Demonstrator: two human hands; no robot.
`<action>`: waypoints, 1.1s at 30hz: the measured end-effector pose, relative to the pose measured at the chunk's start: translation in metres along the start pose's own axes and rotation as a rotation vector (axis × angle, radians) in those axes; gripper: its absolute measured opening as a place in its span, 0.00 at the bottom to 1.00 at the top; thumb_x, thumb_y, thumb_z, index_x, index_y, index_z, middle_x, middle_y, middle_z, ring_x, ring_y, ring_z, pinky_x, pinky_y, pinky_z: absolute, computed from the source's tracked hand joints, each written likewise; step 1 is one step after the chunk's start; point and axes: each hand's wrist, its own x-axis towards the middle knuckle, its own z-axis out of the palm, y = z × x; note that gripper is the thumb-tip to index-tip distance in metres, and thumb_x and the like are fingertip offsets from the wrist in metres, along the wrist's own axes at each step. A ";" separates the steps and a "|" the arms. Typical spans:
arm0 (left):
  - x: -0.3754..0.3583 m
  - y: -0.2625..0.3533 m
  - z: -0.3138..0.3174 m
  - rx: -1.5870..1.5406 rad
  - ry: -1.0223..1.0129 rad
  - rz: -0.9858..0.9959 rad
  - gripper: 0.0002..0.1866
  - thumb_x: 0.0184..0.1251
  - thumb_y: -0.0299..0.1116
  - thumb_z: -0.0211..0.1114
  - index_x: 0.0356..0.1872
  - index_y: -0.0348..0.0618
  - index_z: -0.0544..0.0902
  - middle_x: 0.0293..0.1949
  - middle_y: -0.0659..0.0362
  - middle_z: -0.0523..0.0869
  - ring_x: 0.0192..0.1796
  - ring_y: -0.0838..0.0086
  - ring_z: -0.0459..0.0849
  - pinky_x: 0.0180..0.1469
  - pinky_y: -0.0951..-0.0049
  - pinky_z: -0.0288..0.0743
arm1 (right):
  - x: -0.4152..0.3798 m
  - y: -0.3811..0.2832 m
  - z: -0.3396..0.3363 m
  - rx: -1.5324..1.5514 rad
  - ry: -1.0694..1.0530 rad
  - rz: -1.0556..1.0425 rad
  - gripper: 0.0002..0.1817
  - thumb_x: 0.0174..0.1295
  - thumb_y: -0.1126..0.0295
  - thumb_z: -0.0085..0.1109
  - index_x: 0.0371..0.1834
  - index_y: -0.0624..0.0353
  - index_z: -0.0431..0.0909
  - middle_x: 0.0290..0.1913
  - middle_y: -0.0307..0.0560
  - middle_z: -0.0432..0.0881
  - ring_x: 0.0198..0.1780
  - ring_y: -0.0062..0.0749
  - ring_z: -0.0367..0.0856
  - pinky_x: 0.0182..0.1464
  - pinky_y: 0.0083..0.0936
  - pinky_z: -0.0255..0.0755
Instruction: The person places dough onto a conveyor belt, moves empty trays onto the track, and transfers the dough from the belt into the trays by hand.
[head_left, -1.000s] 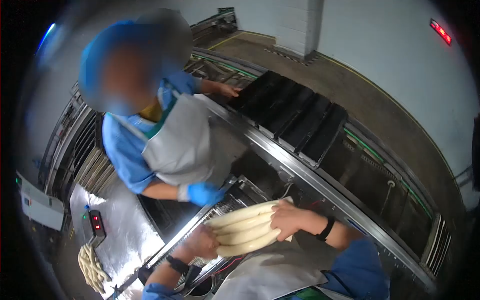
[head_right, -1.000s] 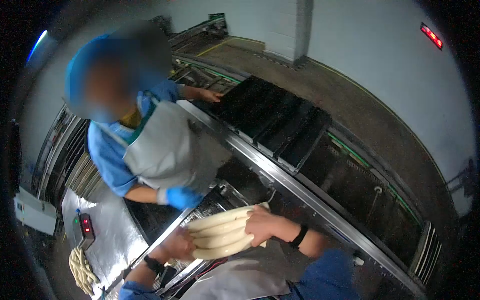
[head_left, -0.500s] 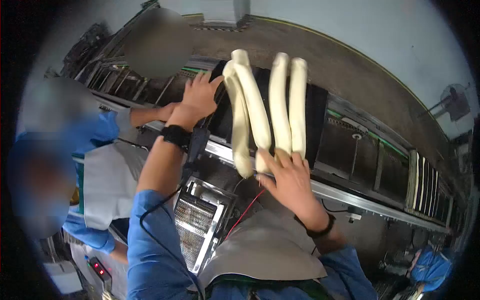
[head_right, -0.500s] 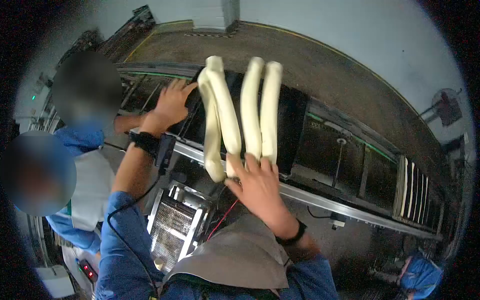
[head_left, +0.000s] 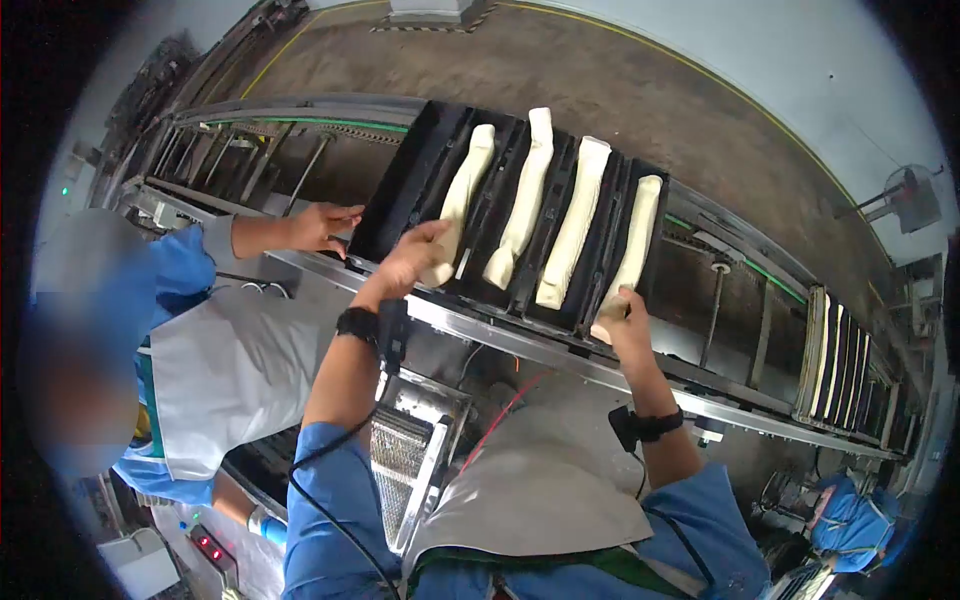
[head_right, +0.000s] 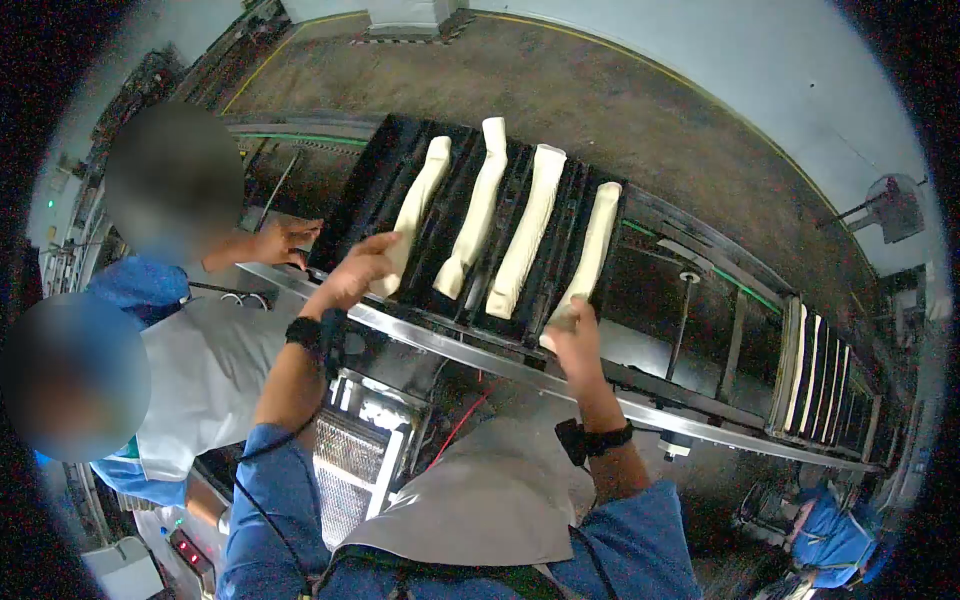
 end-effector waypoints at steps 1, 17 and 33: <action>0.009 -0.006 -0.011 0.095 0.071 0.065 0.36 0.57 0.21 0.62 0.72 0.37 0.73 0.62 0.54 0.82 0.61 0.68 0.80 0.66 0.70 0.71 | 0.005 -0.008 0.000 0.174 -0.003 0.144 0.36 0.53 0.82 0.65 0.70 0.59 0.70 0.62 0.51 0.77 0.61 0.39 0.77 0.63 0.28 0.70; 0.042 -0.037 0.047 0.627 0.290 0.166 0.28 0.63 0.30 0.67 0.65 0.40 0.72 0.51 0.43 0.83 0.56 0.53 0.83 0.61 0.58 0.76 | 0.009 -0.077 0.081 0.427 -0.405 -0.112 0.42 0.53 0.84 0.62 0.76 0.54 0.65 0.75 0.43 0.67 0.79 0.36 0.59 0.78 0.43 0.53; 0.010 -0.032 -0.057 1.087 0.433 -0.068 0.18 0.72 0.40 0.55 0.53 0.47 0.87 0.49 0.44 0.90 0.58 0.49 0.86 0.62 0.53 0.79 | 0.030 -0.084 0.168 -0.119 -0.299 -0.205 0.28 0.49 0.69 0.71 0.55 0.66 0.77 0.47 0.52 0.82 0.48 0.40 0.82 0.51 0.32 0.75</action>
